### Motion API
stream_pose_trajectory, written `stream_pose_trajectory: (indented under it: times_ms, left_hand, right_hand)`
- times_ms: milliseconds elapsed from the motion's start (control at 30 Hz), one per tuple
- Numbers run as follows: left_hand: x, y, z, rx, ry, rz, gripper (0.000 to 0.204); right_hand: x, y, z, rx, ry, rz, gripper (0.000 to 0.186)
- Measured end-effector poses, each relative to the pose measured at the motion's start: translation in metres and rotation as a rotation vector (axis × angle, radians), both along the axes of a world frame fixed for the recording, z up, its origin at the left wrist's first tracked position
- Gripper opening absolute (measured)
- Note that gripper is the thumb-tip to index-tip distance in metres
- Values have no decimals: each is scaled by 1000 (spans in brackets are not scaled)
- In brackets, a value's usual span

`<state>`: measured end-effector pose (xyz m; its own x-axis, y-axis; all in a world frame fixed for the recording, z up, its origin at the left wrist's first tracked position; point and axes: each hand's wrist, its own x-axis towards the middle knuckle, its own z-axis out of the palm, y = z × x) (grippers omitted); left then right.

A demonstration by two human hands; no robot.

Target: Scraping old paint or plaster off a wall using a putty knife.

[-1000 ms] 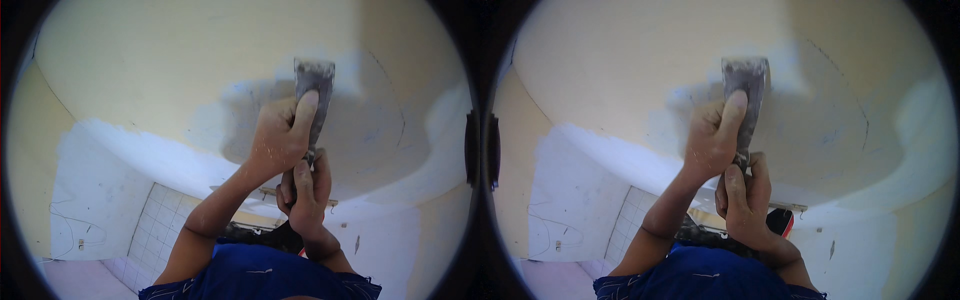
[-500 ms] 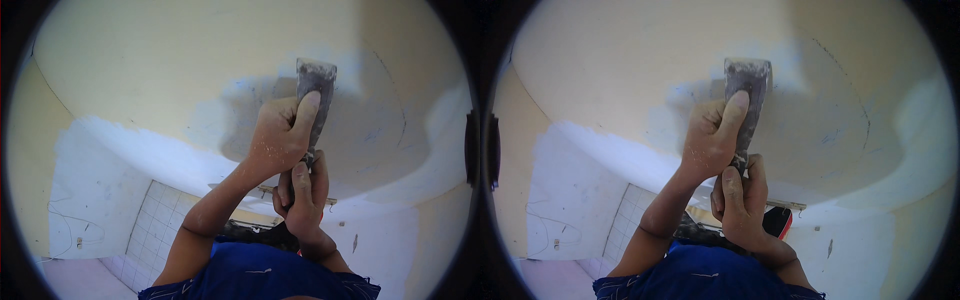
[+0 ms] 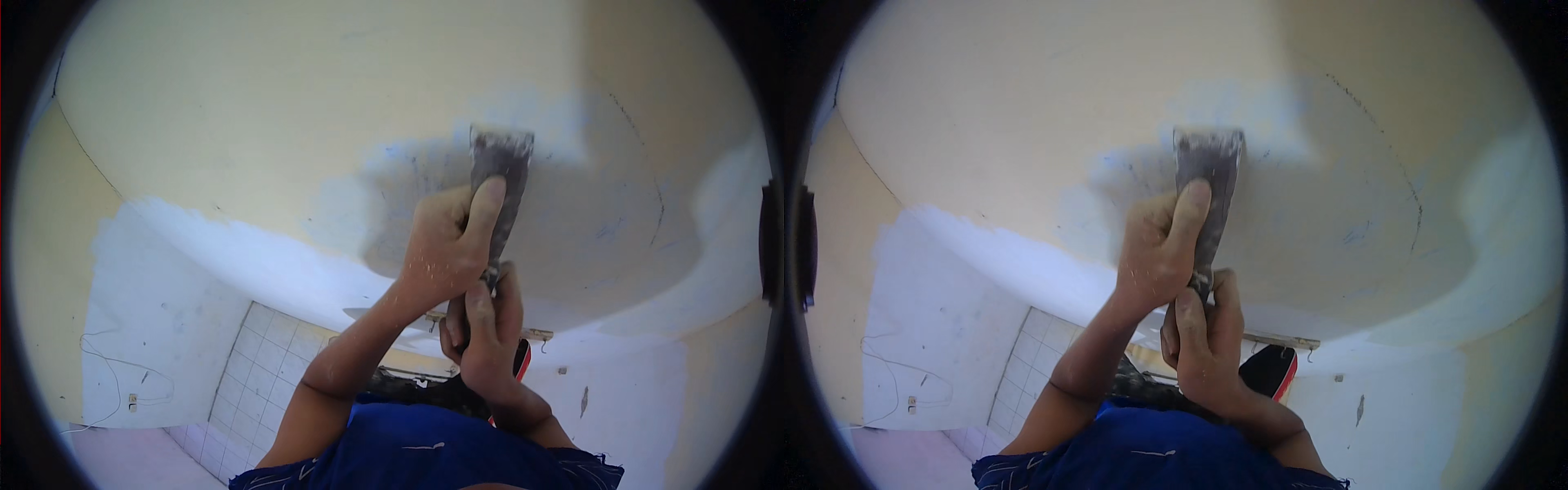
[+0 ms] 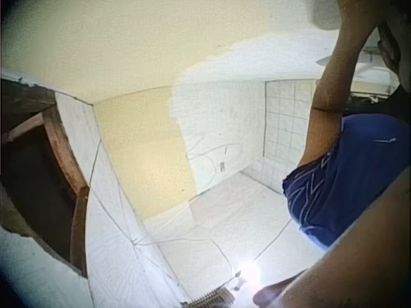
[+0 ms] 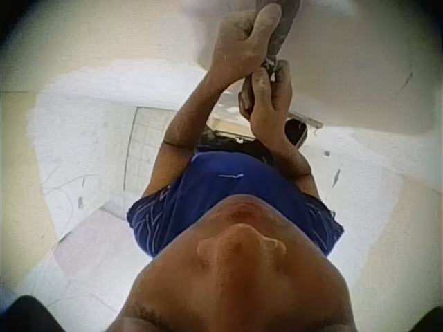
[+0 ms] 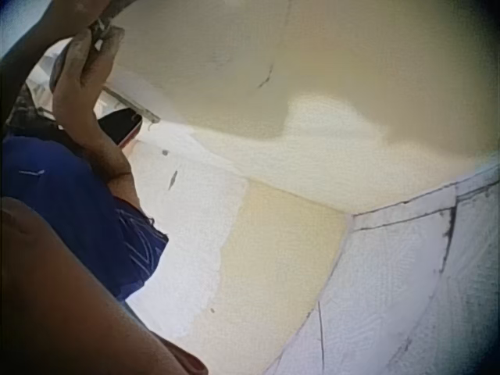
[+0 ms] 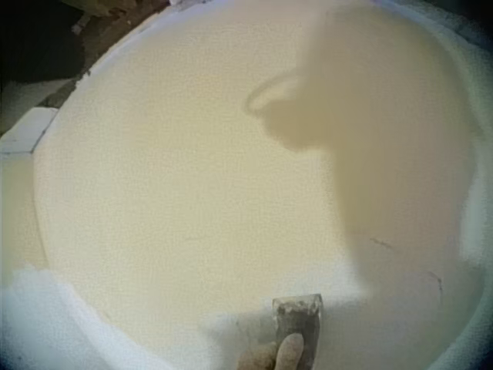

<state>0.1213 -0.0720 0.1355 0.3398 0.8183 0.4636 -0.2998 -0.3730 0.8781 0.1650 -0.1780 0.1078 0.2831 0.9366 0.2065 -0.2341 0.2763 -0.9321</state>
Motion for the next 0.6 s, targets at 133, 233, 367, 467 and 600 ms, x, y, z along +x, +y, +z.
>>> stream_pose_trajectory:
  times_ms: [133, 233, 367, 467, 600]
  left_hand:
    - [-3, -2, -9, -51, 68, 6, 47]
    - [-7, -2, 8, -81, 30, -52, 48]
    - [-5, 0, 8, -56, -9, -50, 49]
    - [-3, -3, -9, -73, 8, -11, 48]
    - [-2, -2, -13, -27, 35, 12, 48]
  right_hand:
    - [1, -1, -10, -35, 11, 10, 14]
    - [-1, -1, 8, -16, 9, 59, 14]
    - [-1, 2, 7, 41, 36, 66, 14]
    - [3, 0, -12, 11, 24, 39, 14]
    - [7, -5, -10, -27, 49, 69, 14]
